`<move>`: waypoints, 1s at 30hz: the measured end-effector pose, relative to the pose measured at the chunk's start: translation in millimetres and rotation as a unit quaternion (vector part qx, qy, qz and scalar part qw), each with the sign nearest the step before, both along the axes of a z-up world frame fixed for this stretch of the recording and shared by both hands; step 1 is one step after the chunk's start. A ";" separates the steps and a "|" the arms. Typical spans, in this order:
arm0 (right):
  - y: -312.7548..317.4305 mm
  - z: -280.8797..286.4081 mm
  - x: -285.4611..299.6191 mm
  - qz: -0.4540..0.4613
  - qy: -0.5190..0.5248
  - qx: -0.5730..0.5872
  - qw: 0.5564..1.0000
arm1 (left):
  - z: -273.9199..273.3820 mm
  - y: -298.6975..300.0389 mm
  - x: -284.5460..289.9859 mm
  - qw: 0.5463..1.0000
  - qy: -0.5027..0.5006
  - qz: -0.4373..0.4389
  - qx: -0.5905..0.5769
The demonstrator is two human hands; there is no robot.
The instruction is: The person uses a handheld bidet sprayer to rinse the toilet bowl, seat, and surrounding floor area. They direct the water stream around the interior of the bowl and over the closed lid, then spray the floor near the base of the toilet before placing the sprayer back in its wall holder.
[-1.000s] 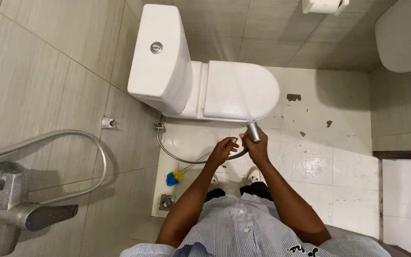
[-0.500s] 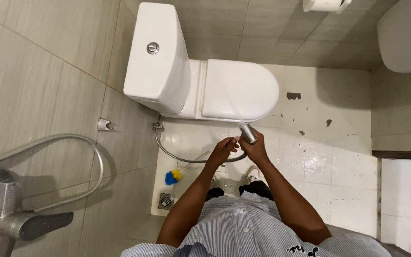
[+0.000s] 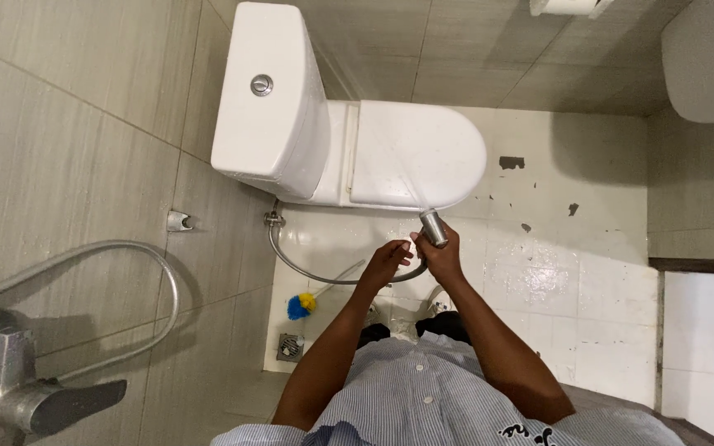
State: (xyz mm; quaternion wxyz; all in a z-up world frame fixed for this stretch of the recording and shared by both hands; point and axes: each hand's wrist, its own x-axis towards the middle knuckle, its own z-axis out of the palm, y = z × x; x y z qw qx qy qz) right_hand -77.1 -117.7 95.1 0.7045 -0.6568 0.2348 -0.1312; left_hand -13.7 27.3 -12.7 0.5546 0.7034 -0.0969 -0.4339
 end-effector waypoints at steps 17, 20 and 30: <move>4.6 22.4 6.5 -0.036 0.030 0.007 0.999 | -15.0 4.1 7.8 0.995 -0.015 0.017 -0.101; 1.7 -1.9 5.5 -0.062 -0.006 0.007 0.998 | 0.2 7.8 8.4 0.996 -0.018 0.011 -0.082; 9.0 4.7 -10.5 -0.129 0.032 0.072 0.988 | -5.4 23.8 -6.0 0.994 -0.026 0.023 -0.100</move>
